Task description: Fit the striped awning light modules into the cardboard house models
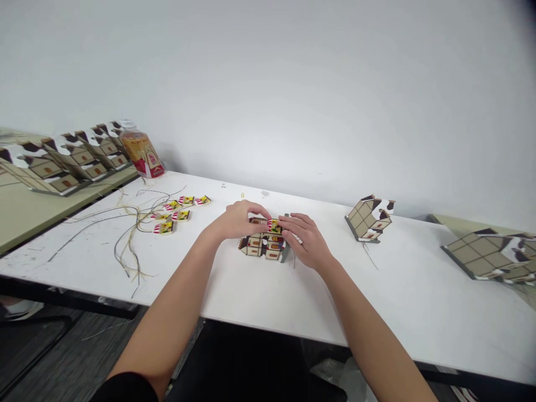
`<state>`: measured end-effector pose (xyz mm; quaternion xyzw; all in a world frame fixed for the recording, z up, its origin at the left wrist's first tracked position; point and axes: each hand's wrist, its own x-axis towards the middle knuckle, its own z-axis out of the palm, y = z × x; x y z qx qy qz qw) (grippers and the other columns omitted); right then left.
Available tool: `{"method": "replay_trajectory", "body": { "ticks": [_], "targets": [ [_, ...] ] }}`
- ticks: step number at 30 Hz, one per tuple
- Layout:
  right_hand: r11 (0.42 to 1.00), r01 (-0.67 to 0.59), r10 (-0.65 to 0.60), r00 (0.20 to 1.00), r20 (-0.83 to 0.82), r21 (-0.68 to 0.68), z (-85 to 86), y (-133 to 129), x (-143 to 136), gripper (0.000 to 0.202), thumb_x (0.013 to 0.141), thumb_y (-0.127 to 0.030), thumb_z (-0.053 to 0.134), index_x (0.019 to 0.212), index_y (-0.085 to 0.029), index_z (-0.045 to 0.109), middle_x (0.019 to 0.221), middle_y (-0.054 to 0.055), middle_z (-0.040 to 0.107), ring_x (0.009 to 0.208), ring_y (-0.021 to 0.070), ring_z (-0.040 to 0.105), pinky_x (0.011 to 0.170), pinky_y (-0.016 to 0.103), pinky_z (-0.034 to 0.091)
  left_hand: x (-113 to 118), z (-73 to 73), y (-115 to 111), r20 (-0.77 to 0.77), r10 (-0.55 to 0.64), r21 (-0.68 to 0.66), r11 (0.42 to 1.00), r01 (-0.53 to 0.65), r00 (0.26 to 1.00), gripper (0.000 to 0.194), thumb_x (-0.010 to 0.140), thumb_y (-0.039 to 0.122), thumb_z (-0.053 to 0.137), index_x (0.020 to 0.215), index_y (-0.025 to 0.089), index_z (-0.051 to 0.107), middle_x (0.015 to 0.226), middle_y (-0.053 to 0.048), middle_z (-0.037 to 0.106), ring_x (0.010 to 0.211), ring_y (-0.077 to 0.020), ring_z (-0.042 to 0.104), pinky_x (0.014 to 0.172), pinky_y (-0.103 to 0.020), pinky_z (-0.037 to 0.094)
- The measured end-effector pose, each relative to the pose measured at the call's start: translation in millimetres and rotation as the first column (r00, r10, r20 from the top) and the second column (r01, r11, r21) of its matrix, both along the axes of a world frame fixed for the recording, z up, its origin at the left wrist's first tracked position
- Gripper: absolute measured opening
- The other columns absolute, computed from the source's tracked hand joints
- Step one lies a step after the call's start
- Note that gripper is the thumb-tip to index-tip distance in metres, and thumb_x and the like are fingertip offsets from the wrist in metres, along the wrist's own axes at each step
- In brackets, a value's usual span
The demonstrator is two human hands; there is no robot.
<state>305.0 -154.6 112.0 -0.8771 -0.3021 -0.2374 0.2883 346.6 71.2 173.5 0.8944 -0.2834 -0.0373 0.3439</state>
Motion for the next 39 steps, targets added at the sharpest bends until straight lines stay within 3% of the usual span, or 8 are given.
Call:
{"method": "replay_trajectory", "body": {
  "ticks": [8, 13, 20, 30, 39],
  "targets": [
    [1.000, -0.011, 0.011, 1.000, 0.015, -0.005, 4.4, 4, -2, 0.031, 0.097, -0.032, 0.046, 0.118, -0.027, 0.067, 0.122, 0.001, 0.065, 0.110, 0.0224, 0.056, 0.099, 0.045, 0.045, -1, -0.3, -1, -0.057, 0.041, 0.058, 0.998, -0.038, 0.998, 0.035, 0.067, 0.044, 0.071, 0.098, 0.027, 0.071, 0.105, -0.001, 0.069, 0.102, -0.0234, 0.061, 0.091, -0.035, 0.047],
    [1.000, -0.002, 0.002, 1.000, -0.002, -0.029, 4.6, 4, -3, 0.031, 0.096, -0.032, 0.046, 0.119, -0.026, 0.066, 0.121, -0.001, 0.066, 0.114, 0.0234, 0.053, 0.101, 0.045, 0.043, -1, 0.4, -2, -0.047, 0.060, 0.116, 0.992, -0.054, 0.997, 0.039, 0.064, 0.049, 0.074, 0.098, 0.030, 0.070, 0.107, 0.001, 0.068, 0.104, -0.0234, 0.059, 0.094, -0.036, 0.043],
    [0.998, -0.016, 0.019, 0.998, 0.054, -0.057, 5.0, 1, -3, 0.031, 0.096, -0.033, 0.046, 0.120, -0.025, 0.064, 0.125, 0.000, 0.064, 0.117, 0.0232, 0.051, 0.102, 0.043, 0.040, 1, -2.7, -2, -0.026, 0.013, 0.047, 0.999, -0.012, 1.000, 0.033, 0.074, 0.050, 0.064, 0.096, 0.027, 0.071, 0.102, -0.001, 0.069, 0.099, -0.0206, 0.061, 0.091, -0.033, 0.046],
    [0.996, -0.032, 0.036, 0.998, 0.056, -0.080, 11.2, 2, -5, 0.024, 0.095, -0.041, 0.047, 0.098, -0.022, 0.063, 0.113, 0.003, 0.068, 0.109, 0.0237, 0.053, 0.097, 0.042, 0.037, 5, -8.1, -1, -0.093, -0.041, -0.020, 0.999, 0.040, 0.995, 0.031, 0.076, 0.046, 0.063, 0.091, 0.021, 0.073, 0.094, -0.003, 0.071, 0.089, -0.0171, 0.062, 0.086, -0.029, 0.047],
    [0.997, -0.004, 0.004, 1.000, 0.005, -0.078, 10.4, 5, -5, 0.039, 0.089, -0.058, 0.050, 0.097, -0.023, 0.063, 0.109, 0.004, 0.069, 0.109, 0.0259, 0.053, 0.101, 0.043, 0.031, 2, 0.3, -7, -0.204, 0.111, 0.069, 0.993, -0.099, 0.973, 0.022, 0.070, 0.042, 0.067, 0.083, 0.026, 0.072, 0.093, 0.001, 0.070, 0.095, -0.0200, 0.060, 0.095, -0.039, 0.042]
  ]
}}
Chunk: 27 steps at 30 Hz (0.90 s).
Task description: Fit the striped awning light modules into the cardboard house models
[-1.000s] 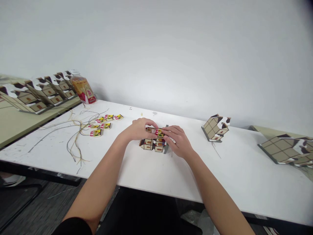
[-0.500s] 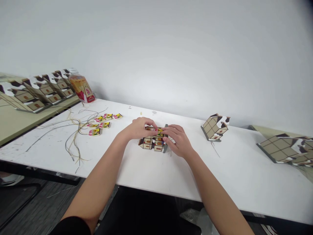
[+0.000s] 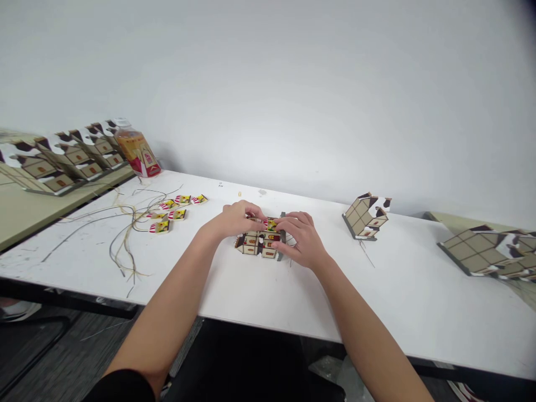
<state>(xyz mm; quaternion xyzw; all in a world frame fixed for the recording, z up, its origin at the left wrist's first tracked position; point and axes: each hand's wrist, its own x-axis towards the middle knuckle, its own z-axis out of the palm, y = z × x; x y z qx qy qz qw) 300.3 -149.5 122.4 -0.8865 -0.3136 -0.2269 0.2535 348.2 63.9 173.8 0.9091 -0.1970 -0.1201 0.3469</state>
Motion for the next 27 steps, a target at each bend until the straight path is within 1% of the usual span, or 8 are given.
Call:
{"method": "replay_trajectory", "body": {
  "ticks": [4, 7, 12, 15, 18, 23, 25, 27],
  "targets": [
    [0.999, 0.028, -0.028, 0.999, -0.020, 0.017, 1.3, 2, 0, 0.040, 0.085, -0.061, 0.055, 0.092, -0.023, 0.064, 0.103, 0.004, 0.071, 0.108, 0.0255, 0.054, 0.099, 0.042, 0.031, -3, 6.4, -3, 0.012, 0.022, 0.035, 0.999, -0.022, 1.000, 0.019, 0.068, 0.041, 0.068, 0.080, 0.026, 0.072, 0.099, 0.002, 0.068, 0.100, -0.0215, 0.058, 0.099, -0.042, 0.038],
    [0.998, 0.051, -0.049, 0.997, -0.057, 0.023, 3.7, 2, 0, 0.038, 0.084, -0.061, 0.059, 0.086, -0.023, 0.064, 0.102, 0.003, 0.071, 0.107, 0.0247, 0.054, 0.096, 0.041, 0.030, -3, 7.4, -4, 0.016, 0.012, 0.027, 1.000, -0.013, 1.000, 0.021, 0.067, 0.042, 0.068, 0.078, 0.024, 0.072, 0.101, 0.000, 0.067, 0.099, -0.0221, 0.058, 0.097, -0.040, 0.041],
    [0.998, 0.065, -0.066, 0.994, -0.085, -0.017, 9.5, 4, 0, 0.042, 0.080, -0.064, 0.061, 0.077, -0.022, 0.060, 0.093, 0.001, 0.070, 0.101, 0.0240, 0.054, 0.091, 0.042, 0.025, 1, 2.7, -2, 0.050, -0.016, -0.010, 1.000, 0.017, 0.999, 0.023, 0.066, 0.043, 0.069, 0.077, 0.023, 0.072, 0.101, -0.001, 0.066, 0.094, -0.0199, 0.059, 0.090, -0.033, 0.046],
    [0.997, 0.068, -0.072, 0.995, -0.076, -0.044, 10.6, 5, 0, 0.044, 0.079, -0.065, 0.061, 0.077, -0.021, 0.059, 0.089, 0.001, 0.069, 0.100, 0.0240, 0.053, 0.089, 0.041, 0.024, 2, 0.0, 0, 0.073, -0.015, -0.015, 1.000, 0.016, 0.997, 0.024, 0.066, 0.044, 0.068, 0.078, 0.023, 0.072, 0.100, -0.002, 0.065, 0.092, -0.0189, 0.058, 0.087, -0.031, 0.047],
    [0.995, 0.066, -0.070, 0.996, -0.057, -0.074, 8.4, 4, 1, 0.047, 0.077, -0.068, 0.061, 0.080, -0.021, 0.060, 0.088, 0.002, 0.068, 0.100, 0.0248, 0.053, 0.088, 0.041, 0.024, 3, -2.4, 0, 0.087, -0.032, -0.015, 0.999, 0.033, 0.996, 0.025, 0.067, 0.044, 0.068, 0.079, 0.023, 0.072, 0.100, -0.003, 0.063, 0.091, -0.0188, 0.058, 0.088, -0.031, 0.047],
    [0.996, 0.034, -0.034, 0.999, 0.006, -0.077, 0.6, 1, 1, 0.048, 0.072, -0.068, 0.066, 0.082, -0.021, 0.059, 0.103, 0.003, 0.068, 0.105, 0.0255, 0.051, 0.088, 0.041, 0.024, 5, -10.5, 2, 0.112, -0.052, -0.014, 0.998, 0.054, 0.992, 0.024, 0.072, 0.046, 0.066, 0.083, 0.025, 0.070, 0.103, -0.002, 0.061, 0.093, -0.0189, 0.058, 0.091, -0.034, 0.045],
    [0.999, 0.015, -0.013, 0.999, 0.041, -0.053, -2.2, -2, 1, 0.047, 0.072, -0.067, 0.067, 0.084, -0.022, 0.061, 0.109, 0.003, 0.067, 0.107, 0.0256, 0.051, 0.088, 0.041, 0.025, 5, -14.3, 8, 0.149, -0.085, -0.008, 0.996, 0.087, 0.985, 0.029, 0.076, 0.051, 0.063, 0.089, 0.026, 0.071, 0.108, -0.002, 0.061, 0.097, -0.0196, 0.058, 0.093, -0.035, 0.045],
    [0.999, 0.006, -0.003, 0.998, 0.066, -0.036, -4.2, -4, 1, 0.044, 0.074, -0.065, 0.066, 0.089, -0.023, 0.063, 0.118, 0.004, 0.064, 0.111, 0.0264, 0.049, 0.089, 0.041, 0.026, 3, -17.5, 19, 0.164, -0.149, 0.008, 0.989, 0.149, 0.975, 0.036, 0.081, 0.056, 0.056, 0.101, 0.029, 0.071, 0.121, -0.004, 0.058, 0.108, -0.0215, 0.057, 0.099, -0.036, 0.043]
  ]
}}
